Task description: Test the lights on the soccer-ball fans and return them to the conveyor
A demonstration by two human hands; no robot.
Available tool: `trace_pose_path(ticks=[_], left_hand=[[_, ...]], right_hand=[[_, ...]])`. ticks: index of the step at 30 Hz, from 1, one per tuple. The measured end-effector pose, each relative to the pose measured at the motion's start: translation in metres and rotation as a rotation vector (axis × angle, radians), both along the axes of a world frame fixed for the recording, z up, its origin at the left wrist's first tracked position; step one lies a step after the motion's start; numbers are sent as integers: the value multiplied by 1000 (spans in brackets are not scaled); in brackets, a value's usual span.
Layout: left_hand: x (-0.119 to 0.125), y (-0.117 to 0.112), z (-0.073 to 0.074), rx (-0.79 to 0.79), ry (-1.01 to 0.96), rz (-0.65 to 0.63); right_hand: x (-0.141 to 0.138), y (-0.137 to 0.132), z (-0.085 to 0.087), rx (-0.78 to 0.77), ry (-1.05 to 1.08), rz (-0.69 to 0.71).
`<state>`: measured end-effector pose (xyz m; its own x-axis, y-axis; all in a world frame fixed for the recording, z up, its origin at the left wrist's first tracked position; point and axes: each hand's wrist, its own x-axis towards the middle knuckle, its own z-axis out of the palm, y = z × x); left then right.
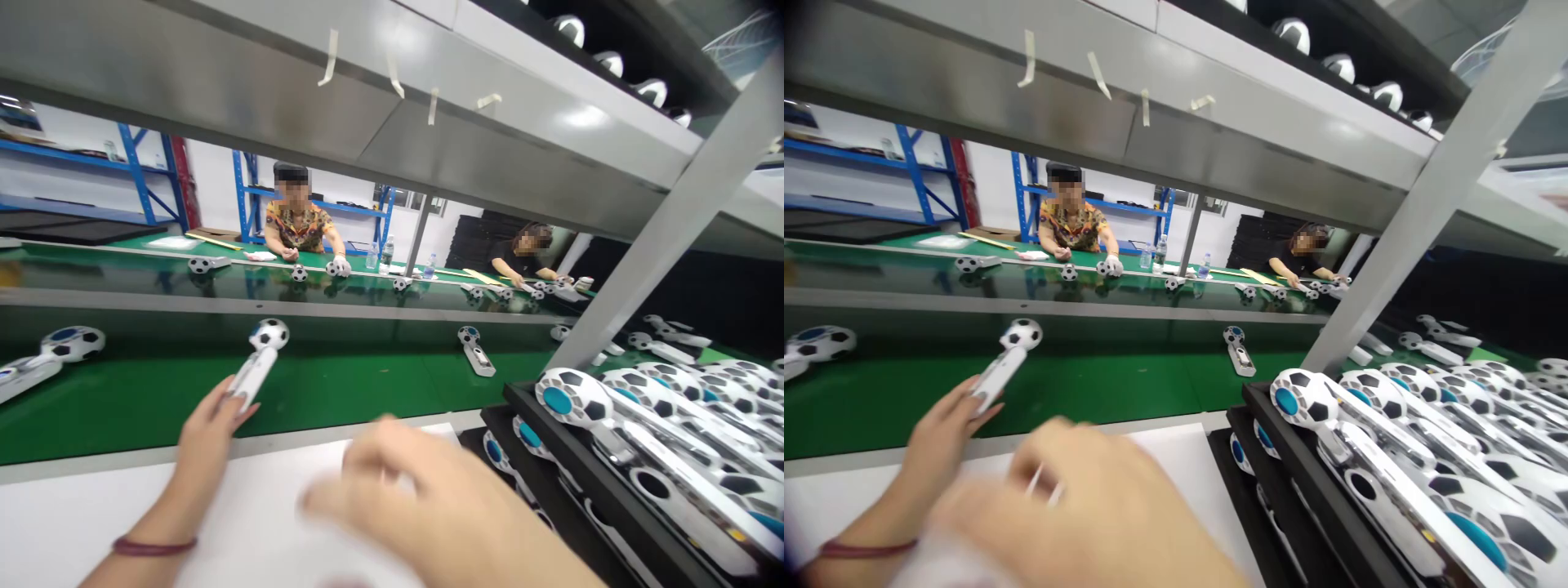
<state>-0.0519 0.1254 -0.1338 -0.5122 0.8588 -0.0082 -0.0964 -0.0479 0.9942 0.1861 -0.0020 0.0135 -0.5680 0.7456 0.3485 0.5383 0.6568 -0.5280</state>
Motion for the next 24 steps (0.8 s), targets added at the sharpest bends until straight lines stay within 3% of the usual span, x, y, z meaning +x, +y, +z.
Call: trace_pose_path(ticks=[3,5,8,11,15,19,21,24], left_hand=[[33,-13,-7,71,182,-106],[48,-21,-10,137,329,-147],[60,-29,-14,210,508,-185],[66,-36,-13,328,719,-213],[74,-45,-13,427,853,-257],[77,-47,-17,410,697,-322],[76,-44,-19,343,418,-417],[73,-38,-19,109,-129,-588]], right_hand=[[-4,44,-4,-143,57,-188],[-7,77,-22,-281,22,-274],[-9,111,-53,-362,-49,-283],[-11,124,-70,-351,35,-239],[-13,126,-76,-397,143,-252],[-20,129,-90,-354,339,-269],[-25,130,-106,-252,433,-318],[-32,129,-131,-86,511,-321]])
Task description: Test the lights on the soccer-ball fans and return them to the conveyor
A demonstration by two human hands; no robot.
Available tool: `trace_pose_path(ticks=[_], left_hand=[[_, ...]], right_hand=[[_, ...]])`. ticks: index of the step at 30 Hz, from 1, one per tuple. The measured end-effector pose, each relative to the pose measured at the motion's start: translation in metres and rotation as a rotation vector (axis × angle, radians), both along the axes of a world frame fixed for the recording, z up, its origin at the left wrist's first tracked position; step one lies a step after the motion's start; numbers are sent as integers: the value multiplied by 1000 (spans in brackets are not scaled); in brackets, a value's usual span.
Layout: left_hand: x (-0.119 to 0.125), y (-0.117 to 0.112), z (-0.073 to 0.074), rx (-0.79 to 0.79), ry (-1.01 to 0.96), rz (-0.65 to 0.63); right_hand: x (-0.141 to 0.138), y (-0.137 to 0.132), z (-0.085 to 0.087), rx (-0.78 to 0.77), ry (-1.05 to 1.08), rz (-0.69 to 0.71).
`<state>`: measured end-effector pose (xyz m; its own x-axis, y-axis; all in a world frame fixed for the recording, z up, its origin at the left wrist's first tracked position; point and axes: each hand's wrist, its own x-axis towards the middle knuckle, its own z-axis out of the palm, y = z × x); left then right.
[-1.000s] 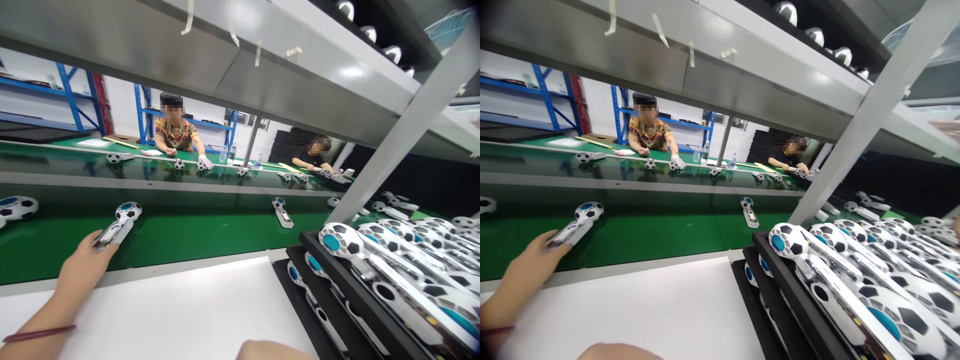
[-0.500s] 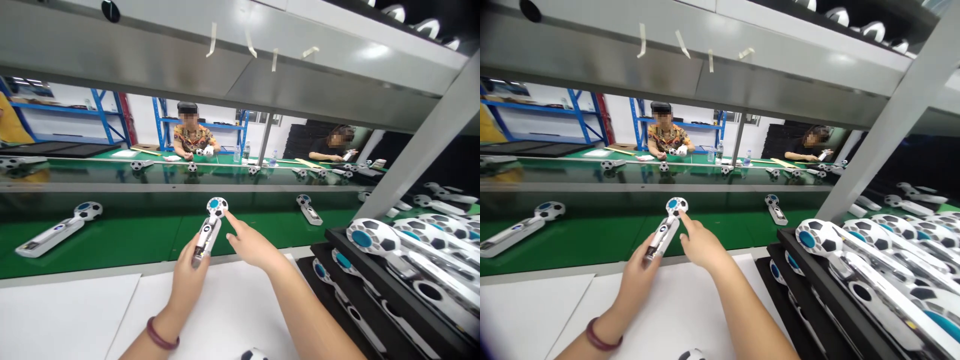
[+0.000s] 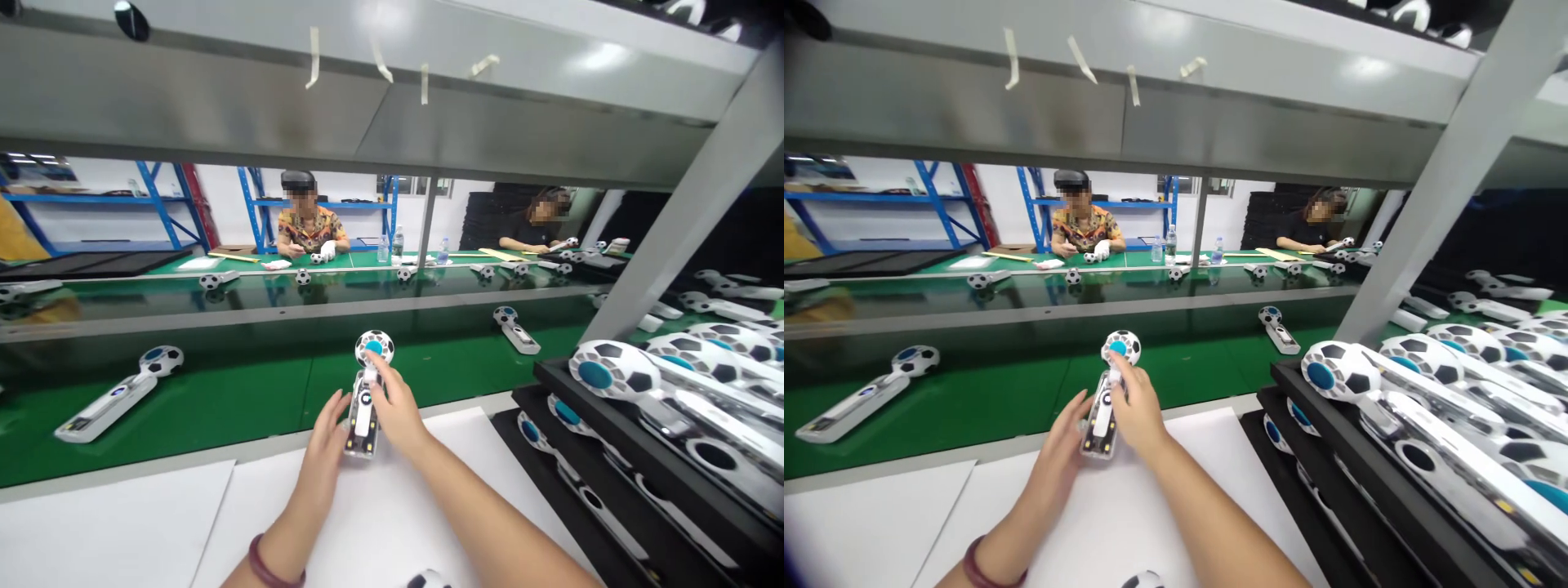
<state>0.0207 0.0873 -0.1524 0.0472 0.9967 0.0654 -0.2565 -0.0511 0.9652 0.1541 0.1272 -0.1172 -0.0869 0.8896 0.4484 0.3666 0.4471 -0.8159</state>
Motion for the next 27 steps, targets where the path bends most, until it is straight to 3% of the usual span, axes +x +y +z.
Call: trace_pose_path(ticks=[3,7,12,16,20,27], left_hand=[[-1,2,5,-193,-198,-142],[0,-2,11,-232,-196,-196],[-4,-1,8,-234,-195,-314],[-5,3,6,-184,-142,-313],[-4,4,6,-201,-81,-338],[-8,8,4,-151,-98,-398]], right_hand=[[-4,-7,-15,107,-40,116],[-5,-15,-18,220,-102,256],[-3,-16,-19,191,-125,245],[-3,-17,-26,16,-82,261],[-5,-18,-30,-220,113,254],[-10,-18,-33,-297,354,276]])
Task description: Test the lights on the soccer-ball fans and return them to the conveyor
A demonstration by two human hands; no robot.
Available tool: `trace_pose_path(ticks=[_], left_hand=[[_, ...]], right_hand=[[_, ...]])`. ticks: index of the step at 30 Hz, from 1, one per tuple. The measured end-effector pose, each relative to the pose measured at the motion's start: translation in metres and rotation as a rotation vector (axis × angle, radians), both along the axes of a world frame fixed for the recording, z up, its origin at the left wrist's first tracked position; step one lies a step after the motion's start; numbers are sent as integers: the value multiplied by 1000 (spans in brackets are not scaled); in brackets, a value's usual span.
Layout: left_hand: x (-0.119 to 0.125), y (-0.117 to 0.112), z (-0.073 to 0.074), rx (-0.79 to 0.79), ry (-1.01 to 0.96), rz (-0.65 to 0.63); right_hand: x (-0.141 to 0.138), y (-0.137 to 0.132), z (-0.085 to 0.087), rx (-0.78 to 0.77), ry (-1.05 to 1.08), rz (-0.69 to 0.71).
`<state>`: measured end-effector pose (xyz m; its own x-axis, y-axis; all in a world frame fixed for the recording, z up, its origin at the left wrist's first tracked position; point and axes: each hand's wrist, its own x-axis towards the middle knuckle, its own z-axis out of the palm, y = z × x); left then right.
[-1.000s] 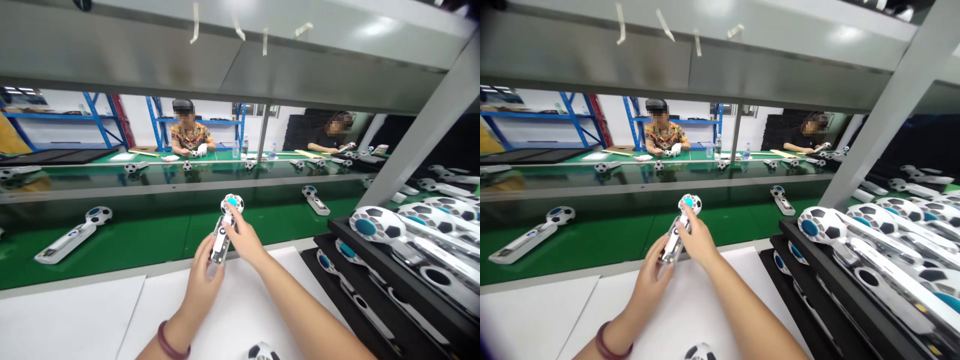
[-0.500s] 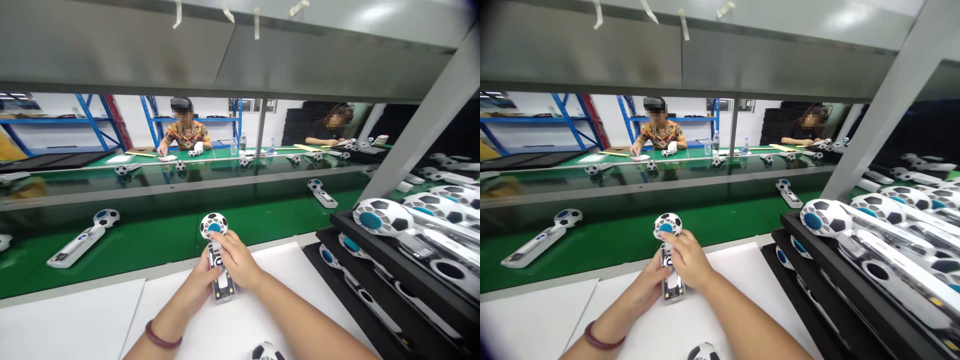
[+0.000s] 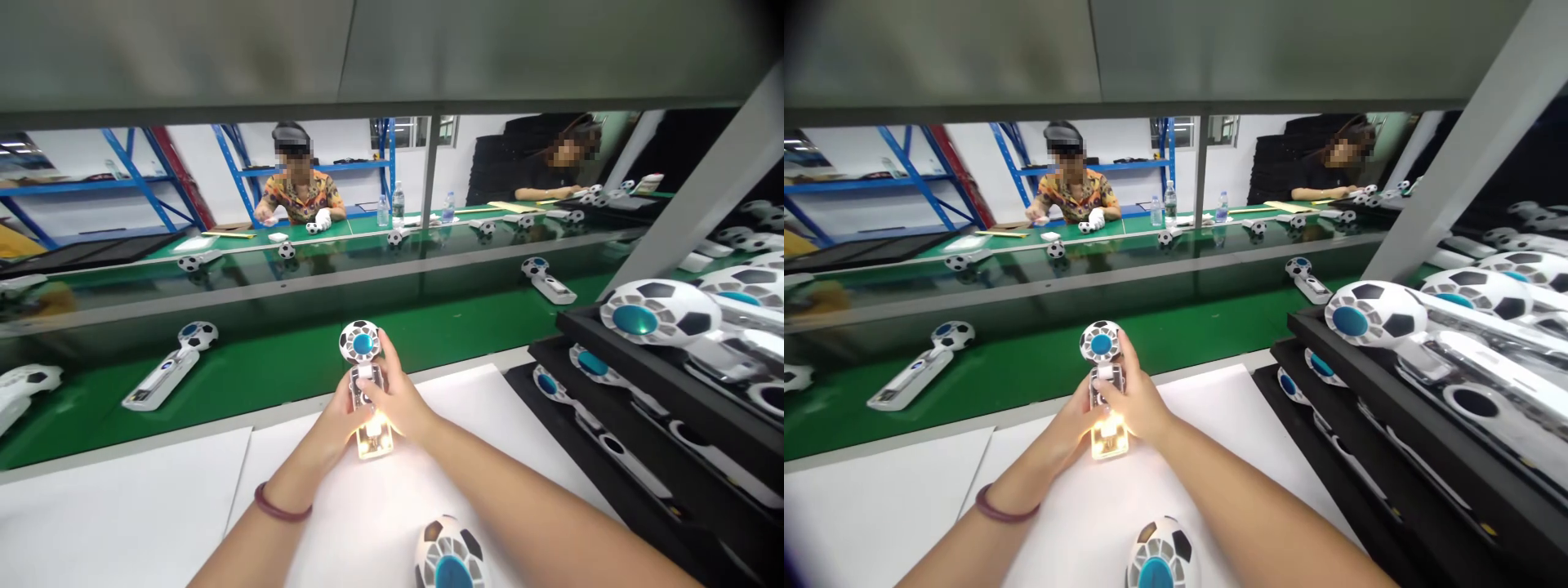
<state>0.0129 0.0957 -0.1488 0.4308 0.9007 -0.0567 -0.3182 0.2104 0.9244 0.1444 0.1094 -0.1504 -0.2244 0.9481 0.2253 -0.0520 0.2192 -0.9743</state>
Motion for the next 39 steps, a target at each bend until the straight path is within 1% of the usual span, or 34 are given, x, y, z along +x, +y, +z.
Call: trace_pose_path(ticks=[5,7,9,14,17,20,23,27,30,32,34,37,39], left_hand=[[2,-2,7,47,23,-14],[2,-2,8,52,19,-12],[2,-1,6,56,10,-8],[0,4,-9,40,30,44],[0,5,-12,52,44,58],[1,2,-7,6,15,56],[0,-1,-1,-39,13,24],[-3,0,-1,3,48,-23],[-3,2,-5,33,38,-46],[-3,2,-5,27,29,-49],[-3,1,-5,16,38,-67],[-2,-1,-4,26,56,-99],[-2,-2,-4,44,67,-118]], right_hand=[[-1,0,-2,-22,26,-25],[-1,0,-3,-26,34,-25],[-1,1,-4,-33,41,-32],[-1,-1,-3,-22,59,-32],[0,-1,0,-25,73,-24],[0,-1,2,-33,93,-23],[0,-2,2,-59,139,-13],[1,-3,5,-125,256,25],[3,-1,8,-239,335,30],[5,3,10,-319,373,22],[7,7,10,-367,409,22],[10,11,9,-396,403,69],[12,11,9,-445,374,117]])
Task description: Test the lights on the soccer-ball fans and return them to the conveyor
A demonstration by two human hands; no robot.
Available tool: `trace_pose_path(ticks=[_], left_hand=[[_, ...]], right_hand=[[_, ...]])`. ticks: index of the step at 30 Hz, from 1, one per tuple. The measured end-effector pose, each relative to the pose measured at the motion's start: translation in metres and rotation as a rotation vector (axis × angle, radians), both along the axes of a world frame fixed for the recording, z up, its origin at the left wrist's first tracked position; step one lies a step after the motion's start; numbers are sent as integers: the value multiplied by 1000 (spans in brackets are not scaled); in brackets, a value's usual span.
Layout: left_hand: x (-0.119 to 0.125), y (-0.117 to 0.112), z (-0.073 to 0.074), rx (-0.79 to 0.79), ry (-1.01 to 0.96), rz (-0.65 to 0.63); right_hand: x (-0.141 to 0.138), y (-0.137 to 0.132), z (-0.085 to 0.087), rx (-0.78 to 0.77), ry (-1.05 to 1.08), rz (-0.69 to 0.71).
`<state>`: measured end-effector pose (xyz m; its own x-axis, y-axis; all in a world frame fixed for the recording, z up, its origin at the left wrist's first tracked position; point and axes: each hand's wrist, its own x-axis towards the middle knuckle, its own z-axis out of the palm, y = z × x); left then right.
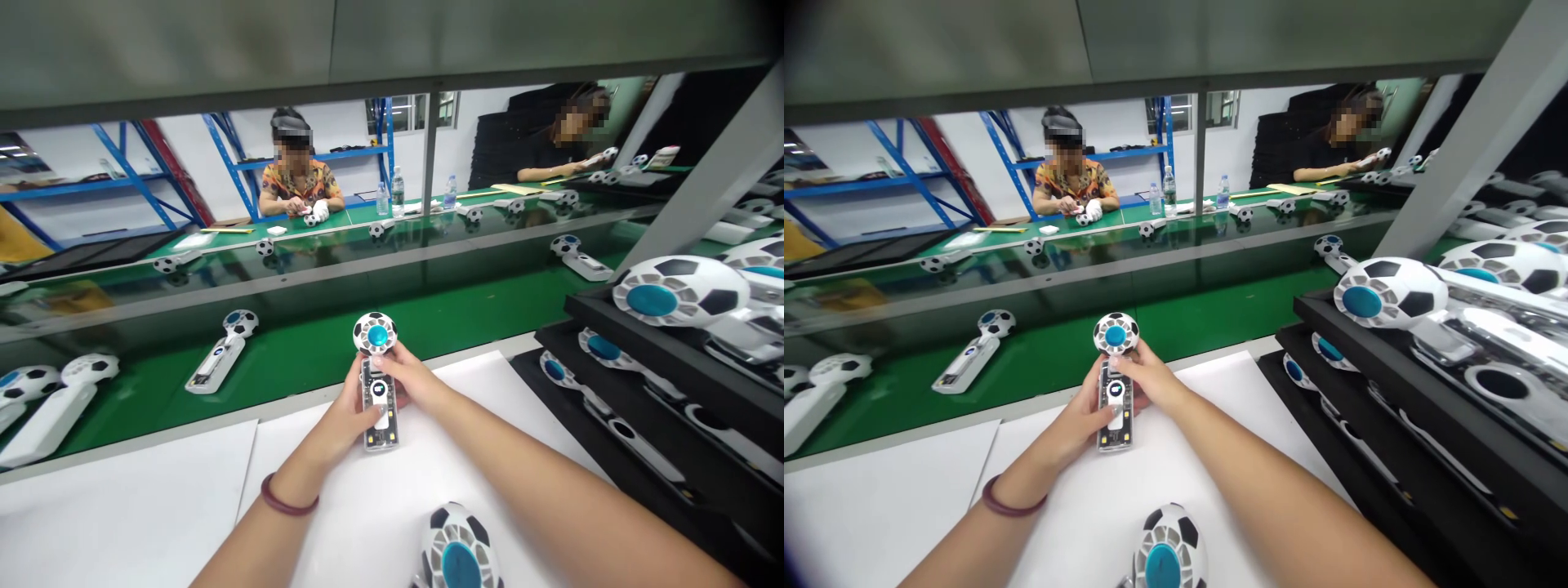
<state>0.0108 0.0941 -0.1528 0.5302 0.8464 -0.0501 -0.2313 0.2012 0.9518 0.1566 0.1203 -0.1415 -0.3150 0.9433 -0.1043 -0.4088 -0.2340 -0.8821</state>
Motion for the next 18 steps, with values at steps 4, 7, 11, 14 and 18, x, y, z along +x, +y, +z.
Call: trace_pose_path(ticks=[4,7,11,14,18], left_hand=[[1,-3,1,64,27,4],[2,-6,3,43,23,-28],[3,-8,5,6,70,-75],[4,-9,8,4,79,-74],[2,-7,8,5,24,-83]], right_hand=[[6,-2,5,-152,5,214],[11,0,9,-195,-31,314],[14,4,10,-186,-86,335],[12,3,6,-170,-95,295],[3,-2,3,-129,-132,196]])
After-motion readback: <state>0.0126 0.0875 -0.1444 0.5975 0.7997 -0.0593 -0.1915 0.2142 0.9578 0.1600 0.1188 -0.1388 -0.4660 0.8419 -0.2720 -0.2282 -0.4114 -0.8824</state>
